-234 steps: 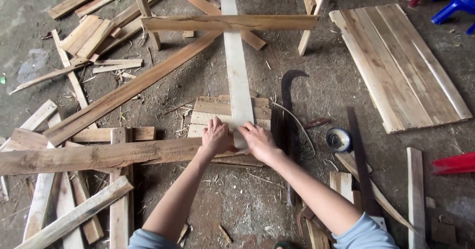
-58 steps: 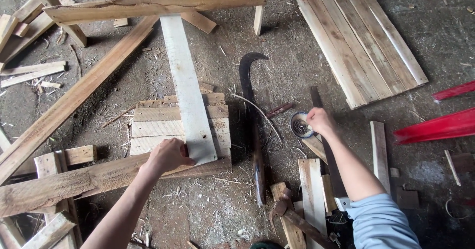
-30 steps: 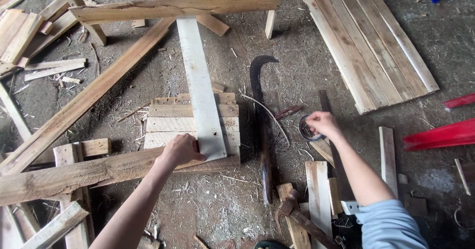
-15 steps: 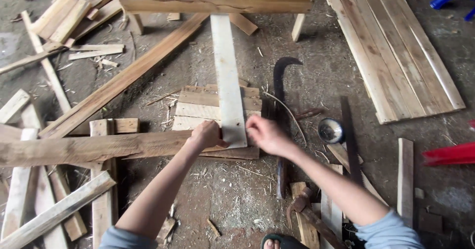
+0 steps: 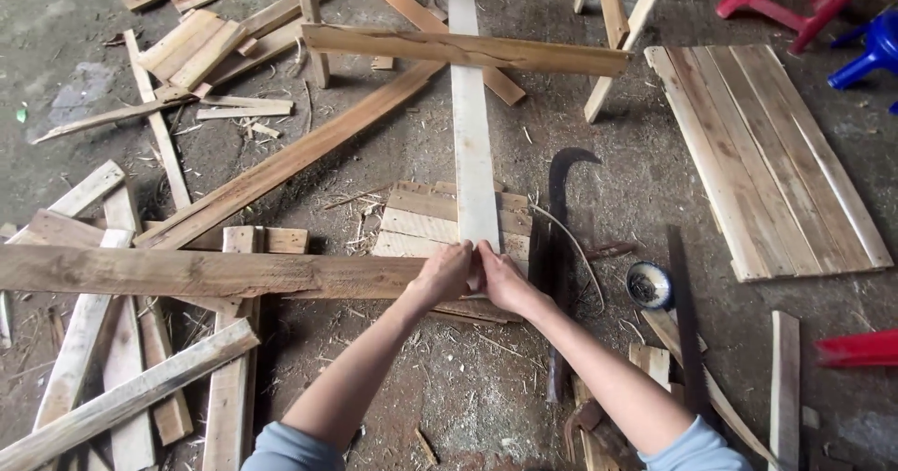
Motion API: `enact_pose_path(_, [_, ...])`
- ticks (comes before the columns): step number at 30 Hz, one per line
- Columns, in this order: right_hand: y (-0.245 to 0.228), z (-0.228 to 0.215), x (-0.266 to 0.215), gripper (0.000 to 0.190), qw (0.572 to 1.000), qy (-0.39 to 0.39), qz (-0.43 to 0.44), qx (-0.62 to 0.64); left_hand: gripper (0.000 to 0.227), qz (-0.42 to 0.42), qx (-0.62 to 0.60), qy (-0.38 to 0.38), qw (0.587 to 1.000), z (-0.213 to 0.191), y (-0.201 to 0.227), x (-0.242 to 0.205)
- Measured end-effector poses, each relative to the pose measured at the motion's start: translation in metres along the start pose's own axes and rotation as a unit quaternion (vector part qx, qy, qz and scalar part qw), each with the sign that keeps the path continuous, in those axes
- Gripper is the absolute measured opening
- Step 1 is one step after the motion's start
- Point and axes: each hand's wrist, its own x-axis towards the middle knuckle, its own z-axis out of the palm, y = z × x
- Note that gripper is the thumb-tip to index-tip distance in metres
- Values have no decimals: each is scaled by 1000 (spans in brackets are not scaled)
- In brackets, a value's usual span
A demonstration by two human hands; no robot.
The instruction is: The person aligns a long, light-colored wooden plank with a darker wooden frame on the floor. They use a small wooden block to position the plank and then hammer nails into the wood to secure the pieces together.
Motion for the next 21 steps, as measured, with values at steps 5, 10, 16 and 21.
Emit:
enact_pose_path(5, [14, 9, 2, 24, 998, -2, -11, -56, 27, -23, -152, 66, 986, -26, 15, -35])
enact_pose_path(10, [12, 12, -5, 21, 999, 18, -26, -30, 25, -28, -145, 96, 984, -5, 12, -24])
enact_pose_path(16, [6, 13, -12, 10, 996, 68, -42, -27, 32, -32, -257, 135, 956, -7, 8, -45])
enact_pose_path(21, [17, 15, -10, 7, 994, 85, -53, -35, 19, -83, -283, 191, 936, 9, 0, -30])
